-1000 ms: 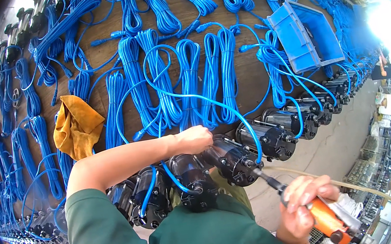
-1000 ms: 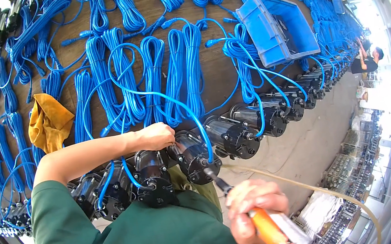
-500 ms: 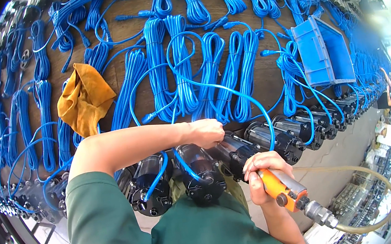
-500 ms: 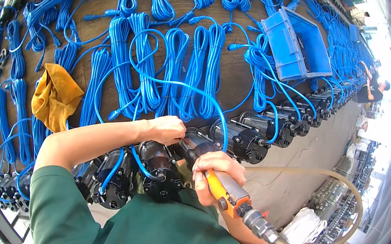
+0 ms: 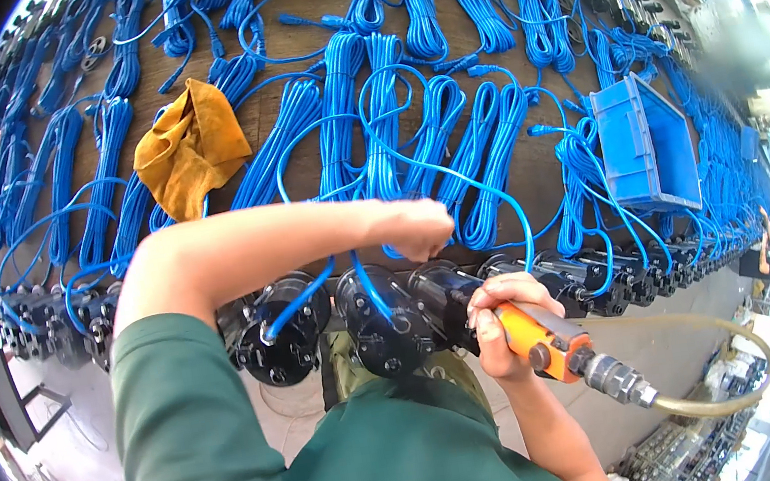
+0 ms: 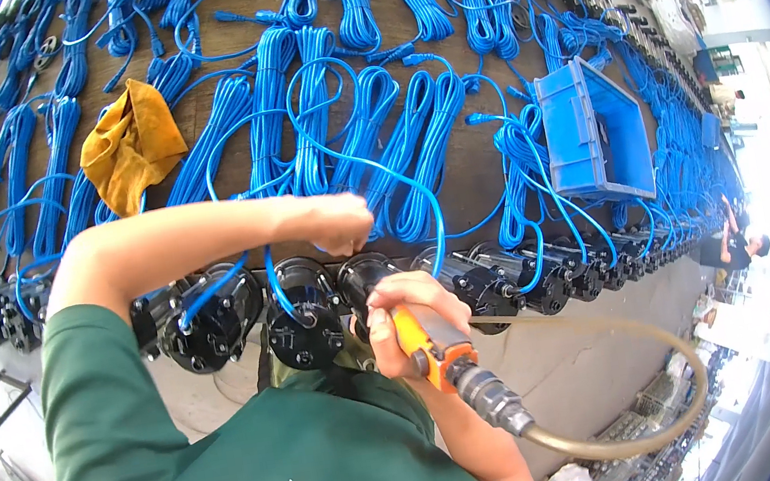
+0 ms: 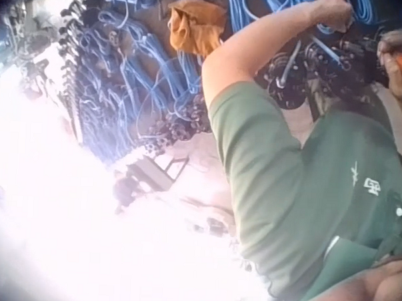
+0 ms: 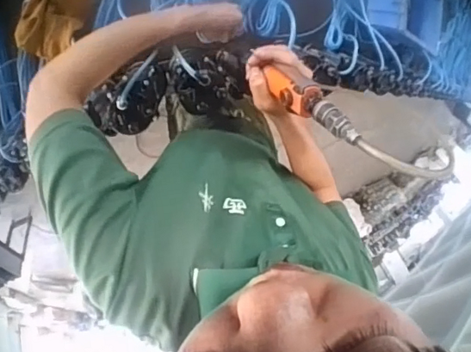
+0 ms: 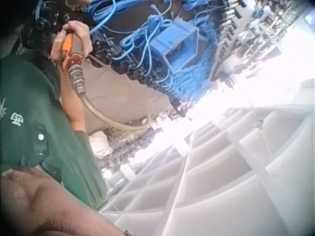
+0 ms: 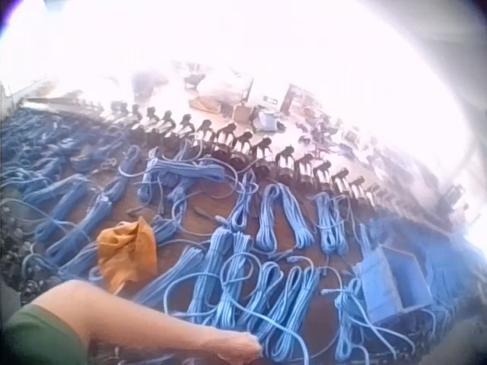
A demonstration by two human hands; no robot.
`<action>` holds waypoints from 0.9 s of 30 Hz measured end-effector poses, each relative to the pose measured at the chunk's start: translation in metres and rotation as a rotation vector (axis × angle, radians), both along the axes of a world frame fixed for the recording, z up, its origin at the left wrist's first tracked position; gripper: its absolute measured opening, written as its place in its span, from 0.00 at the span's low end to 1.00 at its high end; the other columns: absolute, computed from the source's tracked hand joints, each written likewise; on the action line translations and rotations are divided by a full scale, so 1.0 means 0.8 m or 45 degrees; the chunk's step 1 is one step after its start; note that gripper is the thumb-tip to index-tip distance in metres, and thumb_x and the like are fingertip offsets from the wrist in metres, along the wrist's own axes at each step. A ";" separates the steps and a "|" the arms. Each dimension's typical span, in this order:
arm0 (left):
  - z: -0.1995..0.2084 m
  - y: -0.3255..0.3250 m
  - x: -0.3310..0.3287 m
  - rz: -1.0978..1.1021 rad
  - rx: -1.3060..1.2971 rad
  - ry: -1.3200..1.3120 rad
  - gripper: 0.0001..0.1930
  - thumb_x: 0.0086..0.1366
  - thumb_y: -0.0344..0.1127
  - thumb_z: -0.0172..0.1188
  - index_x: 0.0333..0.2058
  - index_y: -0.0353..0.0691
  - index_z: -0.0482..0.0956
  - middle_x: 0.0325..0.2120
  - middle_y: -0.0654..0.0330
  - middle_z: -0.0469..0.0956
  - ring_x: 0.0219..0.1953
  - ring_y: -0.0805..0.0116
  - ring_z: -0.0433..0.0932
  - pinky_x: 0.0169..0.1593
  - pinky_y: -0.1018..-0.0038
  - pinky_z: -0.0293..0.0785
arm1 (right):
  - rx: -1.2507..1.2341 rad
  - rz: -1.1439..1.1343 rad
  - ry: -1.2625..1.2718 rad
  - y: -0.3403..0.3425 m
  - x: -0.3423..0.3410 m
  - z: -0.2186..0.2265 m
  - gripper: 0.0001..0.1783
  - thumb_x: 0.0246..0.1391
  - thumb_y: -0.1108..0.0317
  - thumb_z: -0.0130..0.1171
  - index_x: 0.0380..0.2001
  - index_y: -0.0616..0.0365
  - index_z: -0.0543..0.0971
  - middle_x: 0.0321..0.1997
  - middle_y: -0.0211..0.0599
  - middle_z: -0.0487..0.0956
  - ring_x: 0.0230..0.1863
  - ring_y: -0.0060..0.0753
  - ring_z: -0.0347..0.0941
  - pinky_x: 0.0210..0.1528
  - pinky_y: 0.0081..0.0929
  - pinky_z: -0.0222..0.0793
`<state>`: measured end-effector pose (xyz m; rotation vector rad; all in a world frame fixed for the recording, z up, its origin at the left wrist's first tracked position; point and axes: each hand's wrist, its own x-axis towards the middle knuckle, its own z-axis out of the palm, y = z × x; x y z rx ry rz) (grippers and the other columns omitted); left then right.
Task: The person uses a pneumatic screwdriver to secure components onto a long line of water pumps, handling small metal rods and securing them into the pump housings.
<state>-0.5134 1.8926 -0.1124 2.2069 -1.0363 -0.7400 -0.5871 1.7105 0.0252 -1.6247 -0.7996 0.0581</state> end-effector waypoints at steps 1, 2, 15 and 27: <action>0.020 0.012 0.002 0.141 -0.022 0.011 0.09 0.52 0.37 0.68 0.28 0.38 0.86 0.23 0.49 0.83 0.30 0.50 0.83 0.33 0.59 0.78 | -0.007 0.014 0.002 -0.001 0.001 -0.001 0.14 0.49 0.84 0.52 0.41 0.67 0.73 0.34 0.44 0.75 0.25 0.25 0.73 0.28 0.21 0.74; 0.059 0.021 0.006 0.215 0.128 0.023 0.10 0.52 0.38 0.70 0.28 0.36 0.86 0.25 0.47 0.83 0.31 0.47 0.83 0.34 0.59 0.79 | -0.014 0.012 -0.001 -0.001 -0.001 -0.002 0.13 0.50 0.84 0.53 0.41 0.67 0.72 0.34 0.43 0.76 0.25 0.25 0.73 0.28 0.21 0.74; 0.149 -0.207 -0.309 2.191 -0.818 -0.655 0.04 0.64 0.28 0.62 0.32 0.33 0.79 0.22 0.59 0.76 0.22 0.70 0.72 0.32 0.76 0.70 | 0.285 0.309 0.143 -0.017 -0.001 0.020 0.25 0.51 0.81 0.57 0.55 0.64 0.71 0.41 0.39 0.79 0.31 0.21 0.74 0.37 0.20 0.72; -0.043 -0.354 -0.194 2.050 -3.332 1.243 0.11 0.76 0.33 0.43 0.41 0.34 0.74 0.31 0.56 0.77 0.29 0.67 0.73 0.32 0.72 0.69 | 0.380 0.167 -0.062 -0.164 -0.045 0.132 0.25 0.43 0.75 0.51 0.49 0.70 0.68 0.37 0.45 0.73 0.19 0.22 0.64 0.25 0.21 0.66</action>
